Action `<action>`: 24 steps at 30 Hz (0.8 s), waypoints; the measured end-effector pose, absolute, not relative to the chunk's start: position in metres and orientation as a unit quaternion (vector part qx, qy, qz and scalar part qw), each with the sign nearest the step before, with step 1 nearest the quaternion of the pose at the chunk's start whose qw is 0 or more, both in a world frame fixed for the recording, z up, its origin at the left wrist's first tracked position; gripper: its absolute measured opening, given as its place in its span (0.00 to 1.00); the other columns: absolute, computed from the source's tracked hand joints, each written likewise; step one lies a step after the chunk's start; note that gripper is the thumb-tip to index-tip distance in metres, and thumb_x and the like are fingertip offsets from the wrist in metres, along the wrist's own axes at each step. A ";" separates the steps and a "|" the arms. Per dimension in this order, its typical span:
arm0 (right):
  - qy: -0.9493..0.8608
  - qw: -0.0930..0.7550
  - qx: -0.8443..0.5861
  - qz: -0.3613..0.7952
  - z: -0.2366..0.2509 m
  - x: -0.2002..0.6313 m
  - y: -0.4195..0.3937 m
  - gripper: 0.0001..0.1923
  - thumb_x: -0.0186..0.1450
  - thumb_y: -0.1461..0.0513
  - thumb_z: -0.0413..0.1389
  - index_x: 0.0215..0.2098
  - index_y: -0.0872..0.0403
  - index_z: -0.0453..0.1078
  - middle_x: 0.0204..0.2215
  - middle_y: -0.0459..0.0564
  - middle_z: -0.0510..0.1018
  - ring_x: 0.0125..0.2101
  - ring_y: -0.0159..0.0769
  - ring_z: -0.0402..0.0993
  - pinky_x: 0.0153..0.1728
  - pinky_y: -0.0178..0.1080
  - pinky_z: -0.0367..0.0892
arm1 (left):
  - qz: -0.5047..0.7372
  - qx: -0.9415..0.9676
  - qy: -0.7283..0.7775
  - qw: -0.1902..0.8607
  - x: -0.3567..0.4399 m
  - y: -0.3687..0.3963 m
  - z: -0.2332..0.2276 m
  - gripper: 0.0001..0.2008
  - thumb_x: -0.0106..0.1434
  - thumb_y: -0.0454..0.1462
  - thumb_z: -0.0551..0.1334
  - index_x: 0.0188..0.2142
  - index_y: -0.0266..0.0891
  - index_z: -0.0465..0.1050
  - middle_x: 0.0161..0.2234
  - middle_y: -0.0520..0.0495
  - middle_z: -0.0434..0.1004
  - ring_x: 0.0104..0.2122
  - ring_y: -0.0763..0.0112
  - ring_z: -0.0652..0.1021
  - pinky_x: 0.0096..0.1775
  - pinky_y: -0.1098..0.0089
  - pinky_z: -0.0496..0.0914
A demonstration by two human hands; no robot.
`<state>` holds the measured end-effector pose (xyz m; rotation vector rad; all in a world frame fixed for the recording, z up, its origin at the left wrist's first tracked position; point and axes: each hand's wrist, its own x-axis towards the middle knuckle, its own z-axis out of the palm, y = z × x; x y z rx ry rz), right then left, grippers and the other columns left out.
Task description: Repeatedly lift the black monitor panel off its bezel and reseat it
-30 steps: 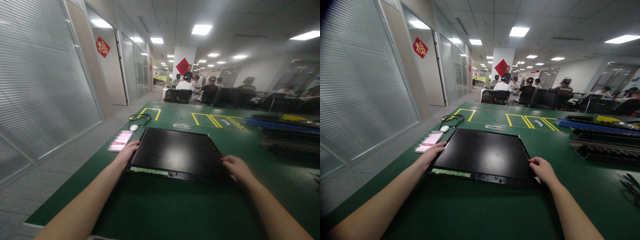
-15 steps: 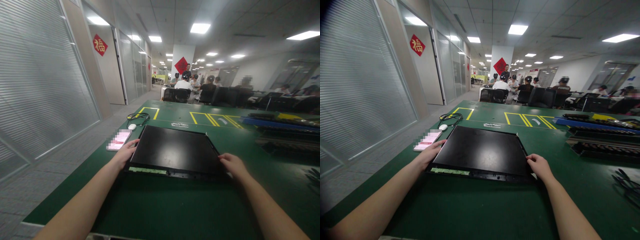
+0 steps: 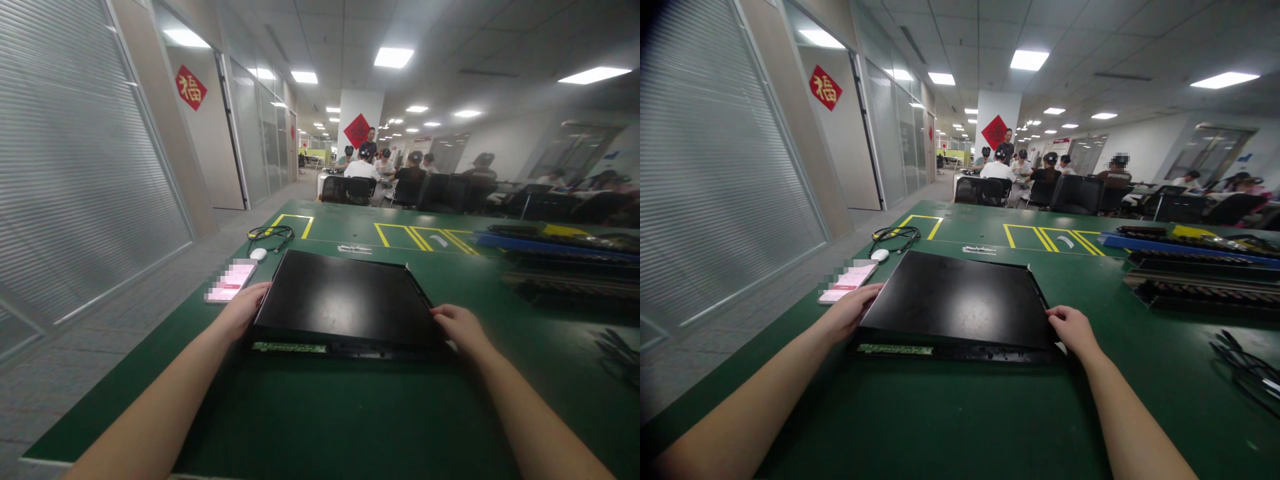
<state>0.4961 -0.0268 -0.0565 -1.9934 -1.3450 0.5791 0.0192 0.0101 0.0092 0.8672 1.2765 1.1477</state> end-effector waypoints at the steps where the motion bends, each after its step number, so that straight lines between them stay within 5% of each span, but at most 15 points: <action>1: -0.515 0.326 -0.762 0.216 -0.056 0.495 -0.027 0.15 0.56 0.61 0.53 0.39 0.54 0.78 0.30 0.50 0.82 0.28 0.37 0.77 0.28 0.35 0.70 | 0.488 0.374 0.547 0.568 0.019 0.009 0.010 0.13 0.63 0.29 0.60 0.45 0.35 0.78 0.27 0.46 0.85 0.28 0.64 0.85 0.27 0.72 0.77; 15: -0.514 0.326 -0.772 0.185 -0.052 0.492 -0.027 0.14 0.55 0.61 0.54 0.36 0.54 0.79 0.32 0.50 0.82 0.32 0.38 0.77 0.30 0.36 0.69 | 0.440 0.507 0.466 0.576 0.013 -0.003 0.019 0.35 0.45 0.41 0.77 0.54 0.43 0.75 0.51 0.41 0.82 0.49 0.50 0.81 0.52 0.56 0.73; 24: -0.493 0.376 -0.763 0.179 -0.052 0.492 -0.026 0.11 0.51 0.62 0.57 0.31 0.52 0.79 0.31 0.51 0.81 0.30 0.40 0.75 0.31 0.39 0.69 | 0.473 0.498 0.411 0.599 0.019 -0.003 0.020 0.33 0.46 0.40 0.77 0.53 0.43 0.76 0.49 0.42 0.83 0.48 0.50 0.82 0.49 0.59 0.76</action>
